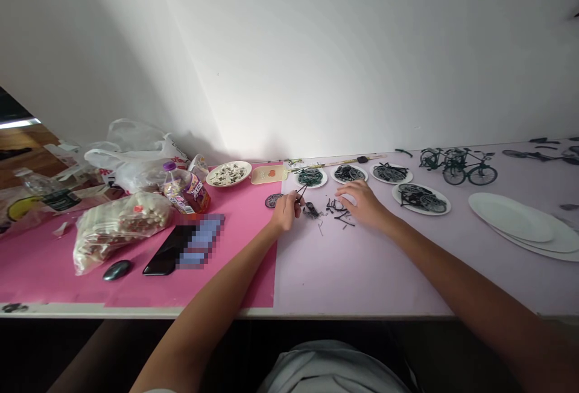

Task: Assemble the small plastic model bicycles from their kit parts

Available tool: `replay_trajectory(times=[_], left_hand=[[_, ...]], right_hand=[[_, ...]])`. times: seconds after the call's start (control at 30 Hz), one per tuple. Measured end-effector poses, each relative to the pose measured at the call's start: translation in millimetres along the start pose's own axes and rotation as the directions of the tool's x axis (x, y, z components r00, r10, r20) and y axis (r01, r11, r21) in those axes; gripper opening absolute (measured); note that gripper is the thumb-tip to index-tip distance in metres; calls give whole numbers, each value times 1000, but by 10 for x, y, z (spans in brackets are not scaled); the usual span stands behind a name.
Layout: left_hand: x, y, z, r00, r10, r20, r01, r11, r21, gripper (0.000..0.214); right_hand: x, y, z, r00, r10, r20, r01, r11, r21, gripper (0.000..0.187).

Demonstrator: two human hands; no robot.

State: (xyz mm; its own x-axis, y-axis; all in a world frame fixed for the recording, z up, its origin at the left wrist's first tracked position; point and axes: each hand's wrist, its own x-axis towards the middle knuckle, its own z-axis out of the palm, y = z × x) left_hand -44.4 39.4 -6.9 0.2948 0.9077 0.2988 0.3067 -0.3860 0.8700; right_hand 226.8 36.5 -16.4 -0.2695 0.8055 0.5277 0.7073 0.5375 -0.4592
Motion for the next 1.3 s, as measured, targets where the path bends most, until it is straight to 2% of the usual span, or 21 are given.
replay_trajectory(times=[0.1, 0.17, 0.23, 0.37, 0.77, 0.97, 1.17, 1.3], left_hand=[[35, 4, 18, 988, -144, 49, 150, 976, -161, 72], [46, 27, 28, 977, -199, 81, 212, 949, -232, 78], [46, 56, 34, 973, -208, 102, 229, 934, -274, 83], [33, 104, 42, 971, -206, 118, 234, 918, -321, 89], [65, 37, -1, 969, -226, 104, 248, 917, -314, 87], [102, 6, -28, 970, -233, 71, 244, 908, -342, 85], [135, -33, -55, 967, -253, -15, 227, 894, -387, 92], [164, -74, -103, 955, -284, -80, 224, 874, -432, 91]], right_hand=[[-47, 64, 86, 992, 29, 120, -23, 998, -52, 33], [-77, 79, 129, 978, 56, 201, -45, 997, -61, 37], [-93, 81, 149, 965, 80, 252, -62, 995, -79, 37], [-87, 73, 139, 956, 87, 281, -62, 993, -97, 37], [-85, 141, 159, 956, 103, 276, -80, 992, -96, 37], [-71, 69, 130, 962, 94, 255, -66, 991, -115, 39], [-57, -19, 113, 986, 2, 165, 13, 996, -86, 40], [-51, -7, 95, 993, 3, 122, 12, 993, -118, 40]])
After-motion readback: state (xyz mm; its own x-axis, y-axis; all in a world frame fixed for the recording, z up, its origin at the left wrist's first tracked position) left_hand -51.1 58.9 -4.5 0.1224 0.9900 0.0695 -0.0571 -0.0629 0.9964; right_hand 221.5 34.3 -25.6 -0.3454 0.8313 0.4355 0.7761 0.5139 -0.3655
